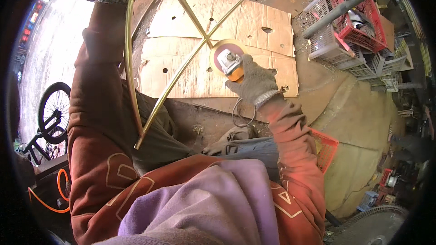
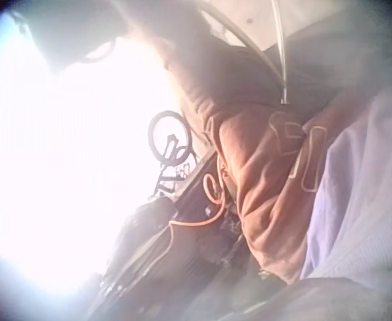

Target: The person uses a power grinder to smooth the joints and surfaces of a triangular metal frame while holding it with gloved hands on a workshop floor.

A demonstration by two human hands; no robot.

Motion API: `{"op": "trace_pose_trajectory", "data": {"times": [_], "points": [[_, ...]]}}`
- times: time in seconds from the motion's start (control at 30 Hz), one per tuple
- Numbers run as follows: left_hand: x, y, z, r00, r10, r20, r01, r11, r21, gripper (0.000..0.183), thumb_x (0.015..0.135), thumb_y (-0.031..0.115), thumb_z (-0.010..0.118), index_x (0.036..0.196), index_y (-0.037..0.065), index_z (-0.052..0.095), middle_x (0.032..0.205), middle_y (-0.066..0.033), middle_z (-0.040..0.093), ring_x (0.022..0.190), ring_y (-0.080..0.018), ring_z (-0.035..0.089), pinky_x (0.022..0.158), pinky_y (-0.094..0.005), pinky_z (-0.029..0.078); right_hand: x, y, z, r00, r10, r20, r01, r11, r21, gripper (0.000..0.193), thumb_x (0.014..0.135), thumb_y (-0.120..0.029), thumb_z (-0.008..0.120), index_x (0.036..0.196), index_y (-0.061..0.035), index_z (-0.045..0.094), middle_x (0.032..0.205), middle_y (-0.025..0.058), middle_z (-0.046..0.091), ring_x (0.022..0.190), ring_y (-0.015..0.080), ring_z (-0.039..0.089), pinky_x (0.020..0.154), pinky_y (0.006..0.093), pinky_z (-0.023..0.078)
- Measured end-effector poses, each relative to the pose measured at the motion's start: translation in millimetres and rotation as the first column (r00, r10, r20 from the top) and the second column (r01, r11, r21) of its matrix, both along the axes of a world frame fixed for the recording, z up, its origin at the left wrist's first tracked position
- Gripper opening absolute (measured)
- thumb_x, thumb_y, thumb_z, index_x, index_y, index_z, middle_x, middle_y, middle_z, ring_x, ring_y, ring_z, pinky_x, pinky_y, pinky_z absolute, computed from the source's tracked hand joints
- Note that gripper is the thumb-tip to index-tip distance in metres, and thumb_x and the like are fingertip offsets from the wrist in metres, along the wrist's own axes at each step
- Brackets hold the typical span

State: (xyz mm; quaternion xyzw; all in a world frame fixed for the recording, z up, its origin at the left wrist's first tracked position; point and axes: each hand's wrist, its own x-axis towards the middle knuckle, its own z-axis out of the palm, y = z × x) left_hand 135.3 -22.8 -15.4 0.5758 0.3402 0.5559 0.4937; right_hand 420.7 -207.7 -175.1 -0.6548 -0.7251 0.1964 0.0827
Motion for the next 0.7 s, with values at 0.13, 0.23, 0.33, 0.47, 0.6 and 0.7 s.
{"op": "trace_pose_trajectory", "data": {"times": [0.13, 0.23, 0.33, 0.47, 0.6, 0.7], "points": [[-8, 12, -7, 0.996, -0.080, 0.025, 0.080, 0.997, -0.001, 0.049, 0.083, -0.004, 0.063, 0.130, -0.003, 0.052, 0.097, -0.0147, 0.067, 0.086, -0.0310, 0.070, 0.076, -0.0457, 0.060, 7, 12, 7, 0.991, 0.127, -0.029, -0.126, 0.991, 0.039, 0.071, 0.075, -0.042, 0.080, 0.128, -0.0096, 0.046, 0.111, 0.0235, 0.066, 0.100, 0.0407, 0.066, 0.082, 0.0468, 0.053], [-9, 16, -9, 0.995, -0.091, 0.033, 0.091, 0.996, 0.000, 0.049, 0.083, -0.003, 0.063, 0.131, -0.003, 0.052, 0.097, -0.0149, 0.067, 0.087, -0.0303, 0.070, 0.077, -0.0459, 0.060, 3, 10, 0, 0.981, 0.170, 0.091, -0.167, 0.985, -0.047, 0.072, 0.074, -0.042, 0.081, 0.128, -0.0094, 0.045, 0.108, 0.0228, 0.067, 0.098, 0.0411, 0.067, 0.082, 0.0468, 0.053], [-11, 17, -10, 0.994, -0.096, 0.047, 0.096, 0.995, 0.004, 0.049, 0.083, -0.002, 0.063, 0.130, -0.002, 0.052, 0.097, -0.0146, 0.067, 0.087, -0.0303, 0.070, 0.077, -0.0465, 0.060, 1, 2, -2, 0.967, 0.184, 0.179, -0.166, 0.980, -0.109, 0.071, 0.073, -0.042, 0.081, 0.126, -0.0092, 0.046, 0.104, 0.0223, 0.068, 0.096, 0.0418, 0.067, 0.081, 0.0474, 0.053], [-11, 18, -12, 0.995, -0.096, 0.031, 0.096, 0.995, -0.006, 0.048, 0.083, -0.002, 0.063, 0.130, -0.001, 0.054, 0.098, -0.0140, 0.067, 0.089, -0.0311, 0.070, 0.078, -0.0482, 0.060, 11, 5, -7, 0.966, 0.162, 0.202, -0.153, 0.986, -0.059, 0.071, 0.073, -0.042, 0.081, 0.125, -0.0085, 0.046, 0.104, 0.0214, 0.068, 0.094, 0.0418, 0.068, 0.081, 0.0488, 0.053], [-11, 23, -13, 0.997, -0.070, 0.020, 0.071, 0.997, -0.008, 0.048, 0.082, -0.002, 0.064, 0.129, 0.000, 0.055, 0.099, -0.0142, 0.068, 0.091, -0.0319, 0.071, 0.078, -0.0492, 0.060, 6, 16, -2, 0.974, 0.221, 0.053, -0.224, 0.974, 0.044, 0.072, 0.073, -0.042, 0.081, 0.126, -0.0076, 0.045, 0.108, 0.0203, 0.068, 0.097, 0.0413, 0.068, 0.083, 0.0494, 0.052], [-18, 27, -15, 0.996, -0.081, 0.047, 0.082, 0.996, -0.022, 0.046, 0.083, -0.002, 0.065, 0.128, -0.001, 0.057, 0.100, -0.0147, 0.068, 0.092, -0.0323, 0.071, 0.078, -0.0493, 0.060, 3, 15, -5, 0.969, 0.245, 0.040, -0.246, 0.969, 0.009, 0.072, 0.074, -0.041, 0.081, 0.128, -0.0073, 0.047, 0.108, 0.0209, 0.067, 0.100, 0.0397, 0.067, 0.085, 0.0466, 0.053]]}}
